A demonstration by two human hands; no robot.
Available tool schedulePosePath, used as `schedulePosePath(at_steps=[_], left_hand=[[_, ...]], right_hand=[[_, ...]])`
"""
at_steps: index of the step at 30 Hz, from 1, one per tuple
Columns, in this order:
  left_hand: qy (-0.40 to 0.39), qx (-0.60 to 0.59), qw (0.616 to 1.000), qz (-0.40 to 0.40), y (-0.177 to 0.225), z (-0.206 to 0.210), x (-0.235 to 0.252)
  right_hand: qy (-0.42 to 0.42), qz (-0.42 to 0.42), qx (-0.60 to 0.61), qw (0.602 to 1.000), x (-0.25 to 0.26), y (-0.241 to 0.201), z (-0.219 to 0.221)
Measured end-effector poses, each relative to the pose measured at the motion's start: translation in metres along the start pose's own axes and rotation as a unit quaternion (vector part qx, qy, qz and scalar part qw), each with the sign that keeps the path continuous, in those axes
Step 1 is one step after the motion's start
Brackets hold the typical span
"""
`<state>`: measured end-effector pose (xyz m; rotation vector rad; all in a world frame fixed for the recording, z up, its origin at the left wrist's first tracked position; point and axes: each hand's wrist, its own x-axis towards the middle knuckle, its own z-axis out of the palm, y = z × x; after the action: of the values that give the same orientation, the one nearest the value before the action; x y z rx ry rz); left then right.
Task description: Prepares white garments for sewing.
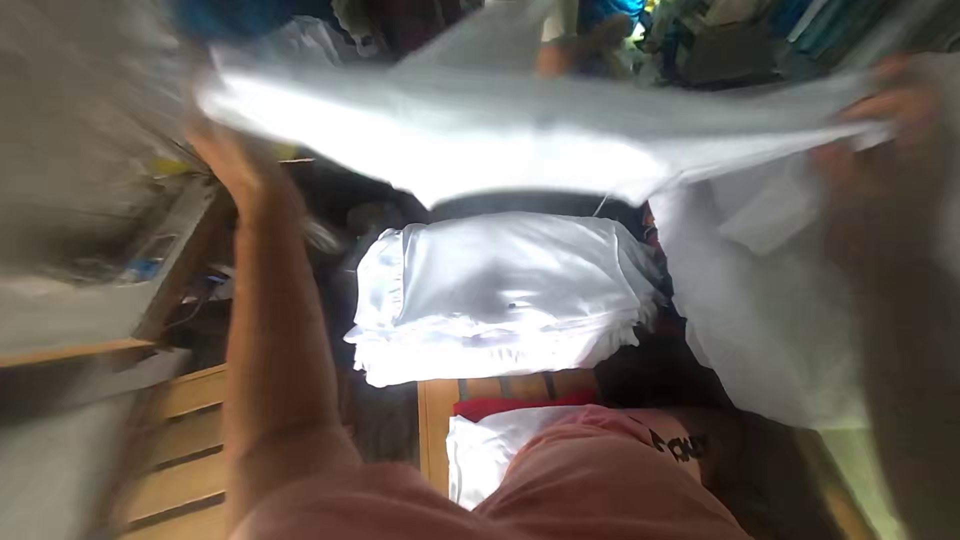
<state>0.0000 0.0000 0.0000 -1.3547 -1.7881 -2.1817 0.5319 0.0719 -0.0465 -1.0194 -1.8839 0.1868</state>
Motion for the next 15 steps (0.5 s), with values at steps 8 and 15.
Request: schedulePosePath(at_steps=[8,15], left_hand=[[-0.141,0.41,0.847,-0.306,-0.177,-0.097,-0.212],[0.063,0.401,0.778,-0.48,-0.194,-0.146,-0.28]], right_hand=[[-0.444,0.272,-0.051,0.852,-0.148,0.063,0.147],[-0.487,0.343,-0.015,0.803,-0.162,0.067,0.118]])
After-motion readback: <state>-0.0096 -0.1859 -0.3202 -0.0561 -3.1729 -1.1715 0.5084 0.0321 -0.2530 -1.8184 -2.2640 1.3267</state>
